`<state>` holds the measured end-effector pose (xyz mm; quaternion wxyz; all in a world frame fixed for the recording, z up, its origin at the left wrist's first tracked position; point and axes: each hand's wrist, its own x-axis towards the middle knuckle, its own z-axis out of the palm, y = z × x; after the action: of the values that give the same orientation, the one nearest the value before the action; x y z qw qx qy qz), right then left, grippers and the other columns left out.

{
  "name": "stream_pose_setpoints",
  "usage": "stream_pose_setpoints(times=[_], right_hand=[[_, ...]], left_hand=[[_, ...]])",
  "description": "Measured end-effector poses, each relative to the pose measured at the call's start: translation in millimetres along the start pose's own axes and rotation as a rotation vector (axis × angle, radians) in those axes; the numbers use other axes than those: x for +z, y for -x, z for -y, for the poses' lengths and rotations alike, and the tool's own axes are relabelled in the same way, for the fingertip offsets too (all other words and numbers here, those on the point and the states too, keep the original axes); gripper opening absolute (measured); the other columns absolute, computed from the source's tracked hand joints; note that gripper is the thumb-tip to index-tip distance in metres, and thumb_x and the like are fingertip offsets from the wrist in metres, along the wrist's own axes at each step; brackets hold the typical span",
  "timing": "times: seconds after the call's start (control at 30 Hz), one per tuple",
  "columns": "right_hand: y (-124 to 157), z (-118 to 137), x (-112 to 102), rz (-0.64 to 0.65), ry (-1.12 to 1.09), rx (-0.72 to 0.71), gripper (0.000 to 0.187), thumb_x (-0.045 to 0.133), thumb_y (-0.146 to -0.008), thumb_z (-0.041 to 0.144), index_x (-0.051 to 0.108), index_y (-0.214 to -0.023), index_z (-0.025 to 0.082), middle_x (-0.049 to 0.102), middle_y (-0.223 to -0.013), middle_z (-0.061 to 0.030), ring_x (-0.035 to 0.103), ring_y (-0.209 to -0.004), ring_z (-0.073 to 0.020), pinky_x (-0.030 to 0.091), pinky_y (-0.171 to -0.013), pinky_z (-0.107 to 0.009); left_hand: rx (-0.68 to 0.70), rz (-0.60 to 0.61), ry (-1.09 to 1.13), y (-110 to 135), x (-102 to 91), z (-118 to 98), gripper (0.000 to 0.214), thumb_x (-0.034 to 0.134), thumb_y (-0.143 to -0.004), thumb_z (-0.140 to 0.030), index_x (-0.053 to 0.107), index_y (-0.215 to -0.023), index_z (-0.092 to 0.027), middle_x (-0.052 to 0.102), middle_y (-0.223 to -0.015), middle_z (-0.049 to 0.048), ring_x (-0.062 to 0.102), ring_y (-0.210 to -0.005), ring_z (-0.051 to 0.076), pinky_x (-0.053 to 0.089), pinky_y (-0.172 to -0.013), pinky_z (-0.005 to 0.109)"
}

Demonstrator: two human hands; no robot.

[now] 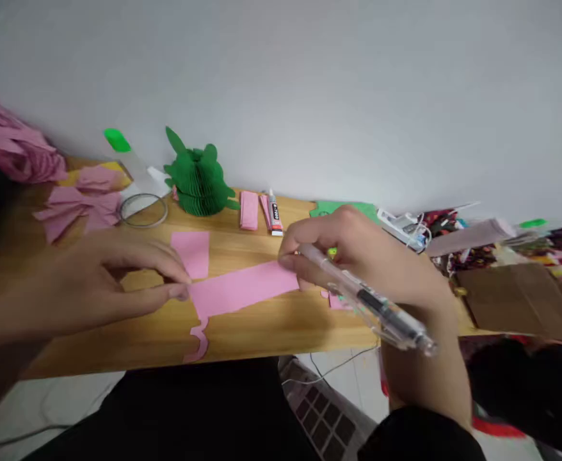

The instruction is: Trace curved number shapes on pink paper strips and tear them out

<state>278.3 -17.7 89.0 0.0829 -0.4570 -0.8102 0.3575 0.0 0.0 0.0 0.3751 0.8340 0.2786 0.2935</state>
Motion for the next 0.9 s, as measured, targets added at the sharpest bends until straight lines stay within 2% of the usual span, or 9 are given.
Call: stream_pose_setpoints(times=[0.13,0.23,0.27,0.33,0.47,0.6,0.7,0.83,0.9], right_hand=[[8,-10,10,-0.044,-0.037,0.020,0.024,0.058,-0.093,0.030,0.065,-0.074,0.017,0.062,-0.058,0.0027,0.051,-0.048,-0.0059,0.037,-0.043,-0.018],[0,-11,18,0.007,-0.077,0.016,0.021,0.057,-0.092,0.024,0.064,-0.073,0.017,0.065,-0.058,0.0026,0.055,-0.049,-0.0060,0.037,-0.045,-0.018],[-5,-10,21,0.026,-0.086,0.004,0.020,0.057,-0.091,0.020,0.063,-0.072,0.016,0.064,-0.058,0.0030,0.055,-0.049,-0.0057,0.038,-0.046,-0.018],[-13,-8,26,0.034,-0.095,-0.043,0.019,0.057,-0.089,0.016,0.061,-0.071,0.015,0.063,-0.057,0.0039,0.055,-0.049,-0.0049,0.040,-0.049,-0.017],[-12,-8,33,-0.002,-0.118,-0.071,0.020,0.056,-0.089,0.016,0.060,-0.070,0.015,0.063,-0.053,0.0044,0.055,-0.048,-0.0044,0.042,-0.052,-0.017],[4,-25,37,0.010,-0.198,0.044,0.019,0.058,-0.091,0.022,0.060,-0.072,0.017,0.065,-0.055,0.0040,0.058,-0.046,-0.0055,0.042,-0.048,-0.017],[12,-43,46,0.059,-0.267,0.073,0.018,0.059,-0.091,0.028,0.062,-0.077,0.017,0.067,-0.056,0.0038,0.058,-0.044,-0.0067,0.044,-0.046,-0.018],[12,-55,58,0.200,-0.286,0.078,0.016,0.058,-0.088,0.026,0.064,-0.078,0.016,0.063,-0.050,0.0050,0.053,-0.043,-0.0074,0.041,-0.046,-0.019],[10,-55,63,0.226,-0.216,0.080,0.017,0.055,-0.089,0.025,0.066,-0.080,0.016,0.063,-0.050,0.0043,0.054,-0.044,-0.0081,0.039,-0.046,-0.020]], left_hand=[[-0.024,-0.133,-0.107,12,-5.9,18,0.015,0.063,-0.078,-0.022,0.073,-0.068,-0.023,0.074,-0.066,-0.0059,0.067,-0.055,0.007,0.047,-0.052,0.014],[-0.039,-0.213,-0.074,-2,3.2,10,0.016,0.060,-0.081,-0.025,0.074,-0.076,-0.022,0.077,-0.075,-0.0021,0.070,-0.064,0.012,0.051,-0.058,0.018],[-0.034,-0.180,-0.042,-9,8.8,4,0.017,0.058,-0.082,-0.025,0.075,-0.082,-0.022,0.078,-0.081,-0.0010,0.071,-0.070,0.013,0.053,-0.061,0.020],[-0.031,-0.050,0.017,-23,21.3,-7,0.019,0.056,-0.085,-0.026,0.074,-0.080,-0.021,0.076,-0.080,-0.0011,0.069,-0.071,0.013,0.051,-0.063,0.021],[-0.049,0.077,0.064,-31,36.2,-14,0.027,0.052,-0.088,-0.026,0.067,-0.067,-0.018,0.067,-0.062,-0.0023,0.059,-0.056,0.010,0.041,-0.050,0.019],[-0.106,0.127,0.073,-9,31.5,1,0.025,0.055,-0.084,-0.026,0.069,-0.065,-0.019,0.065,-0.056,-0.0029,0.055,-0.048,0.009,0.037,-0.043,0.016],[-0.125,0.209,0.109,13,29.6,12,0.027,0.054,-0.088,-0.029,0.071,-0.068,-0.021,0.072,-0.062,-0.0021,0.065,-0.052,0.010,0.046,-0.048,0.015],[-0.113,0.299,0.113,39,42.7,22,0.028,0.052,-0.092,-0.028,0.072,-0.075,-0.021,0.076,-0.071,-0.0008,0.071,-0.061,0.013,0.052,-0.055,0.017],[-0.044,0.287,-0.033,54,54.2,30,0.029,0.051,-0.095,-0.026,0.071,-0.075,-0.021,0.076,-0.076,0.0000,0.072,-0.066,0.012,0.052,-0.058,0.018]])
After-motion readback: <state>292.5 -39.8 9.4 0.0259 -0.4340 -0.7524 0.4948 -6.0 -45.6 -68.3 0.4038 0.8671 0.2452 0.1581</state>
